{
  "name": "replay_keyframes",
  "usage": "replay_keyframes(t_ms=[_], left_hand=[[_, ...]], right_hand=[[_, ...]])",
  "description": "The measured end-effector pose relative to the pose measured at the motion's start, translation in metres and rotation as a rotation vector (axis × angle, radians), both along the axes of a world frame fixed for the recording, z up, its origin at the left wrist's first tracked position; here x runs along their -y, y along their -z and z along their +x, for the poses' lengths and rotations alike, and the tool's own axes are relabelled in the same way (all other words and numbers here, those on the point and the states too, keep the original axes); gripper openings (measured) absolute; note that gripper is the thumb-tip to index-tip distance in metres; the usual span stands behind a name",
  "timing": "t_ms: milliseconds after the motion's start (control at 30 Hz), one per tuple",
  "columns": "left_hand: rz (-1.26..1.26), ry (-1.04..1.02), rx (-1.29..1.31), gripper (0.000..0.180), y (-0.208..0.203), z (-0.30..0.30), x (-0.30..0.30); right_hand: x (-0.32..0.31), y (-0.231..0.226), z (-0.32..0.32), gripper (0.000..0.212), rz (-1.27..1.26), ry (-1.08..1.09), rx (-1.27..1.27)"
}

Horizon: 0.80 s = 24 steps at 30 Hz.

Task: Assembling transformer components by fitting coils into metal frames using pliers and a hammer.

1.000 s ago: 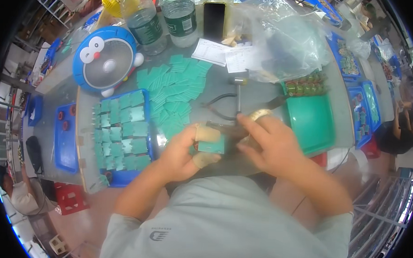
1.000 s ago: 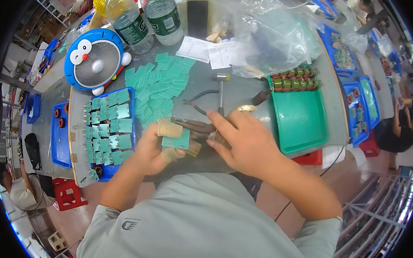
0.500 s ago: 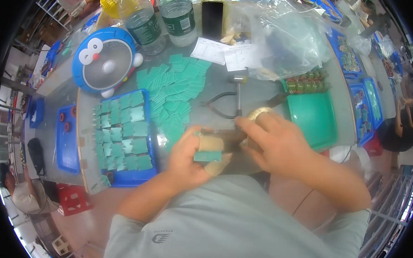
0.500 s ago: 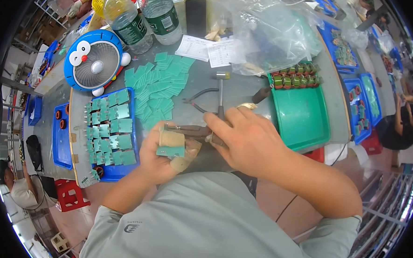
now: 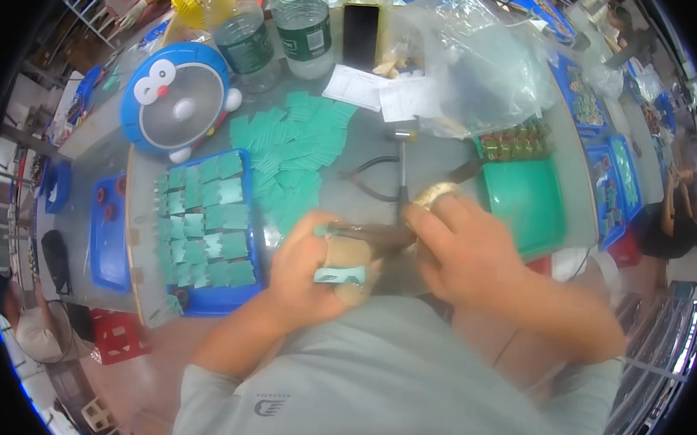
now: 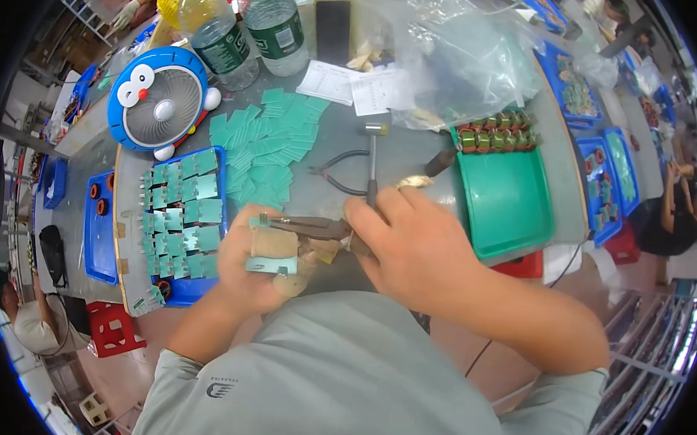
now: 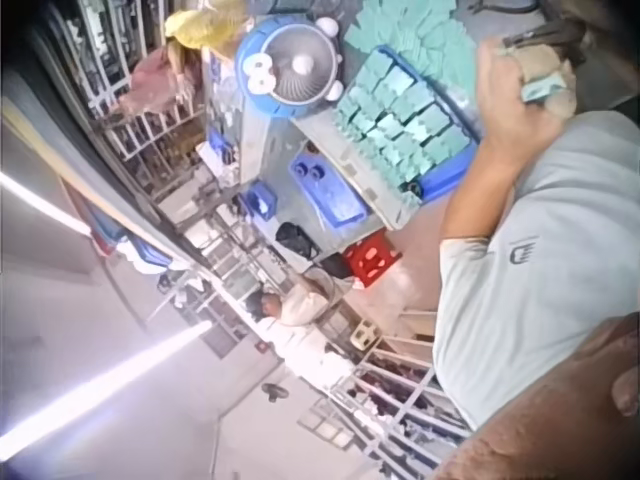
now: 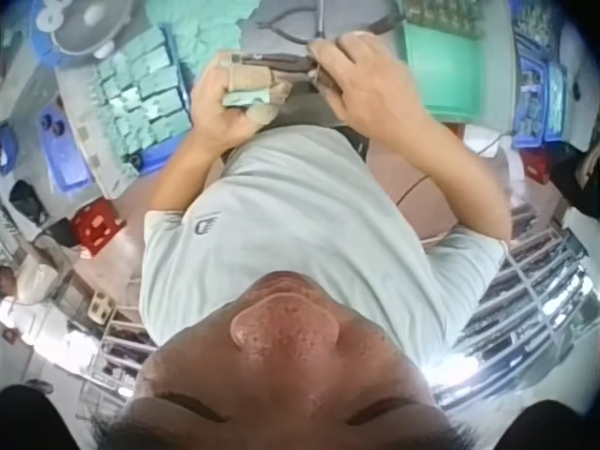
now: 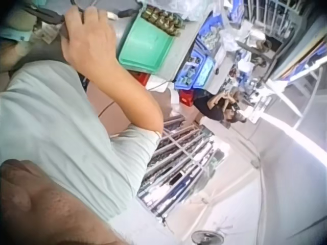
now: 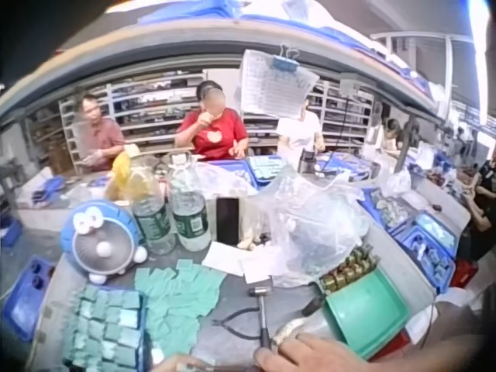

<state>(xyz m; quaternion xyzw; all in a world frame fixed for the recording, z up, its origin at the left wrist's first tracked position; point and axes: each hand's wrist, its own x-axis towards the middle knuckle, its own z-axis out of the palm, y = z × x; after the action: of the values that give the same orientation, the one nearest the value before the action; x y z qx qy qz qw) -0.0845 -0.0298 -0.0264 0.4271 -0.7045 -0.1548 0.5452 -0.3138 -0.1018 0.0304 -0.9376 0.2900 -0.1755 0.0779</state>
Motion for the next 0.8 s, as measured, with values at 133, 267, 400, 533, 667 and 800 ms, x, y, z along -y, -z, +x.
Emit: replay_keyframes(t_ms=[133,267,400,533,667,800], left_hand=[[-0.003,0.039,0.052,0.027,-0.006,0.007,0.0],[0.057,0.07,0.089,0.02,-0.011,0.009,-0.004],[0.058,0.098,0.081,0.02,-0.02,0.013,-0.008],[0.096,0.159,0.083,0.037,-0.007,0.017,0.003],[0.327,0.149,-0.27,0.067,0.009,0.011,0.005],[0.538,0.181,-0.575,0.096,0.001,-0.002,0.011]], right_hand=[[-0.007,0.005,0.002,0.037,0.09,0.034,0.071],[-0.006,0.005,-0.005,0.038,0.162,-0.006,0.071],[-0.008,0.005,-0.011,0.038,0.292,-0.062,0.126],[-0.007,0.016,-0.006,0.036,0.429,-0.013,0.21],[-0.005,0.037,-0.003,0.032,0.453,0.173,0.404],[-0.036,0.076,0.024,0.039,1.143,0.249,0.899]])
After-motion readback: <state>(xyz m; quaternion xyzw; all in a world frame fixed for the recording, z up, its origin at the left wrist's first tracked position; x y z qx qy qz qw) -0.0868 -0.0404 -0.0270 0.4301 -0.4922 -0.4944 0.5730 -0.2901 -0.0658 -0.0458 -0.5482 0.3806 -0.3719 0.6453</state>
